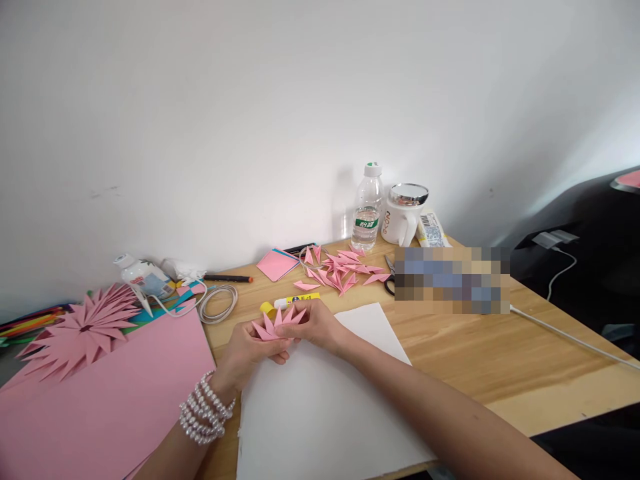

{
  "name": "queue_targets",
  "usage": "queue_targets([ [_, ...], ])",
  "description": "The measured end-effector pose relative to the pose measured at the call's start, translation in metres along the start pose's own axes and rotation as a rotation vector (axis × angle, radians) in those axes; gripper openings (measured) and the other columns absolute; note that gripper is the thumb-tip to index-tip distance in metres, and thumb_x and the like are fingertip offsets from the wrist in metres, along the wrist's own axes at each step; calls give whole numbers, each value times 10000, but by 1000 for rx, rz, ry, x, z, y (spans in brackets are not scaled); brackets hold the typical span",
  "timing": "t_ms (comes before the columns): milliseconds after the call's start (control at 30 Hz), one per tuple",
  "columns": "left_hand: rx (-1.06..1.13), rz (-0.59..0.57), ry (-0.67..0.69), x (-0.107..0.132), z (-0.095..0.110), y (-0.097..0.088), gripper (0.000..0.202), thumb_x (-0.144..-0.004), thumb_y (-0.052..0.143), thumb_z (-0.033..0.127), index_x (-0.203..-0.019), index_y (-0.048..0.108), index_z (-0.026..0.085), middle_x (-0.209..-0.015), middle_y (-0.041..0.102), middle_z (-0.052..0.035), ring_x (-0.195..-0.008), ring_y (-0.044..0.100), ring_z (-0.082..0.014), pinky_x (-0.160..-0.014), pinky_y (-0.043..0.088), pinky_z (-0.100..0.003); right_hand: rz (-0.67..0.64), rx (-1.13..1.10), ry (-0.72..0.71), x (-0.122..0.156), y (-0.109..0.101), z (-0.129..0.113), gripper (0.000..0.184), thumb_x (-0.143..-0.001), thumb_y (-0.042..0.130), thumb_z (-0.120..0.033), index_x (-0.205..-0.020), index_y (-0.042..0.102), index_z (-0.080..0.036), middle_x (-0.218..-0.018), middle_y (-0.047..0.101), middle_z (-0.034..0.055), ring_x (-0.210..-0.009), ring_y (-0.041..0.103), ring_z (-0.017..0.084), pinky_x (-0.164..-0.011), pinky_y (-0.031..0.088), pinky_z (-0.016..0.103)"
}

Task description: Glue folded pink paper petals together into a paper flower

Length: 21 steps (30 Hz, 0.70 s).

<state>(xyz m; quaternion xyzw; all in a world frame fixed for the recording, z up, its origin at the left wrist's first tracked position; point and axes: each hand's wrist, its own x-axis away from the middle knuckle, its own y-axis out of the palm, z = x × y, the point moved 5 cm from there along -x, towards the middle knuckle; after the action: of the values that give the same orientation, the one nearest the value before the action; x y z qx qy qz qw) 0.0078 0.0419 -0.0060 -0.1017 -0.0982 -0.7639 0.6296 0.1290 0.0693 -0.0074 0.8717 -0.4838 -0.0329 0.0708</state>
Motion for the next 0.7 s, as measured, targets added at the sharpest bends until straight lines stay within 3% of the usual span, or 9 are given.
queue_targets([
  [133,-2,-10,35,-1,1,0,268,-538,786,230,-761,690,116,-742,713,-79,-630,639,-173,-612,527,-289,18,-25,8,-2,-6,2,274,-614,727,-379,-616,594,-140,-560,585,-16,-511,512,104,-500,405,234],
  [233,-30,-119,60,0,7,0,275,-585,754,230,-831,704,118,-858,714,-101,-816,641,-220,-749,501,-323,33,-6,28,-2,-10,1,287,-568,757,-370,-612,596,-136,-570,602,-12,-516,530,108,-506,413,238],
  [300,-61,-174,56,2,9,-1,257,-620,728,246,-842,707,119,-891,707,-103,-851,631,-226,-763,489,-321,50,16,47,-3,-12,2,327,-504,794,-351,-626,580,-135,-567,600,-16,-514,537,110,-499,418,237],
  [500,-94,-116,39,2,8,-5,223,-600,748,282,-747,701,122,-778,704,-87,-762,635,-211,-721,489,-316,103,-8,27,-4,-13,8,531,-416,839,-306,-772,466,-177,-591,614,-23,-531,581,139,-499,445,249],
  [700,-26,-39,76,-1,7,-3,204,-585,760,248,-713,675,115,-637,659,-40,-596,587,-137,-604,472,-260,112,-22,-131,-4,-7,5,372,-531,786,-378,-651,509,-161,-610,571,-17,-552,551,124,-542,456,262],
])
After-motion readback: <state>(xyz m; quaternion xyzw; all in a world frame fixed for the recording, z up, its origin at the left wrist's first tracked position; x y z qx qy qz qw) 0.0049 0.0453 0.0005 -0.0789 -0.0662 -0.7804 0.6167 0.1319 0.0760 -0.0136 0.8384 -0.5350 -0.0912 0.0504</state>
